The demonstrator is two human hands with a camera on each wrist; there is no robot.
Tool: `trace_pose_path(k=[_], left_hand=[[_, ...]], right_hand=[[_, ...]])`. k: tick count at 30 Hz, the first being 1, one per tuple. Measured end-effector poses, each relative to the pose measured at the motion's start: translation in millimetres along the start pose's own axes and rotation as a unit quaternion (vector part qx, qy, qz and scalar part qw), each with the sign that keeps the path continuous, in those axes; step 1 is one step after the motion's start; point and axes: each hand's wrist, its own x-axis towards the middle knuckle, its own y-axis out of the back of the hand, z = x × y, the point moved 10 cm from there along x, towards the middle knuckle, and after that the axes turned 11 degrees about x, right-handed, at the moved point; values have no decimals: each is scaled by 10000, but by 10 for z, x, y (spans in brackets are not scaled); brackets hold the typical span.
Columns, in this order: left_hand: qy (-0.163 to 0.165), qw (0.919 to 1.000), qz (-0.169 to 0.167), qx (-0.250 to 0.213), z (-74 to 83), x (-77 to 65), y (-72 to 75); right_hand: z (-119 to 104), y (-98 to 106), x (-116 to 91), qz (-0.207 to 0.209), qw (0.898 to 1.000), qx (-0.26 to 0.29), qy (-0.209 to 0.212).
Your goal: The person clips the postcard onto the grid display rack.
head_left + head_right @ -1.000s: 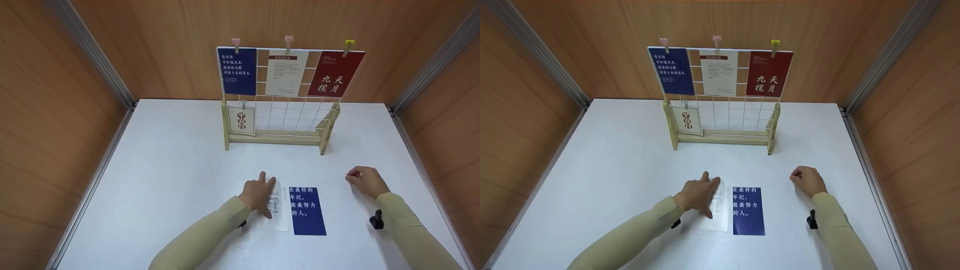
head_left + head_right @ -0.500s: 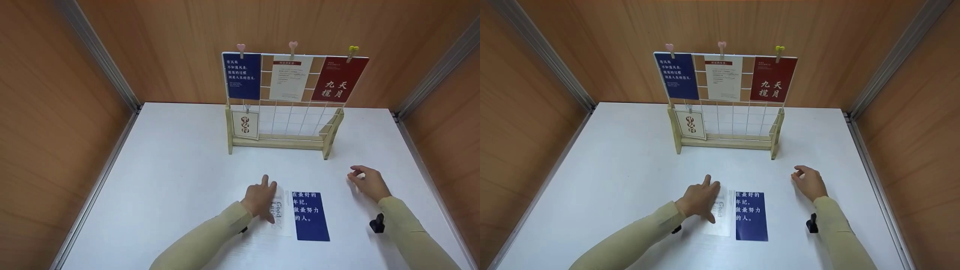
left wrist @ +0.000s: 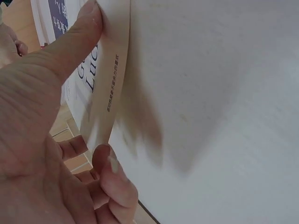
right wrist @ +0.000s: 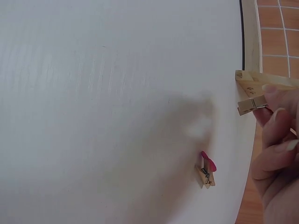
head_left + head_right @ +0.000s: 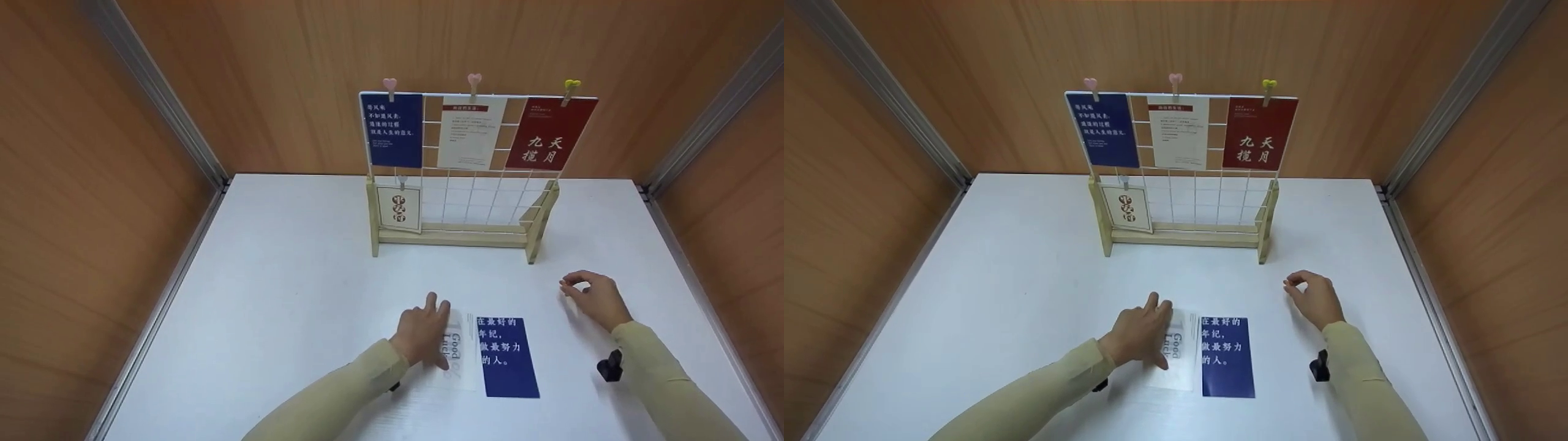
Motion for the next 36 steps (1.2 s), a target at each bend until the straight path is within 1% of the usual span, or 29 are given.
trace_pose_path(k=[3, 8, 12, 16, 18, 21, 24, 26, 28, 31, 36], left_hand=[[23, 9999, 68, 84, 3, -5, 32], [10, 9993, 363, -56, -10, 17, 126], [-129, 9978, 604, -232, -27, 56, 198], [-315, 9961, 710, -411, -43, 80, 252], [-398, 9954, 680, -551, -51, 93, 267], [-515, 9910, 551, -1108, -81, 124, 296], [-575, 9810, 377, -1814, -138, 171, 343], [-590, 9746, 278, -2140, -187, 206, 377], [-602, 9711, 196, -2301, -237, 239, 407], [-645, 9693, 161, -2365, -307, 274, 453], [-782, 9652, 323, -2474, -403, 301, 569]], right_hand=[[-21, 11, 2, 51, 9999, -9, 140], [-27, 29, -3, 80, 9997, -16, 239], [-26, 28, -9, 132, 9996, -10, 236], [-42, 0, -21, 160, 9996, 67, 225], [-43, -19, -30, 149, 9996, 110, 200], [-31, -41, -44, 97, 9998, 128, 121], [-29, -45, -50, 80, 9999, 98, 80], [-28, -44, -45, 74, 9999, 109, 66], [-42, -43, -37, 68, 9999, 123, 79], [-55, -42, -26, 58, 9998, 129, 122], [-70, -41, -37, 109, 9997, 144, 158]])
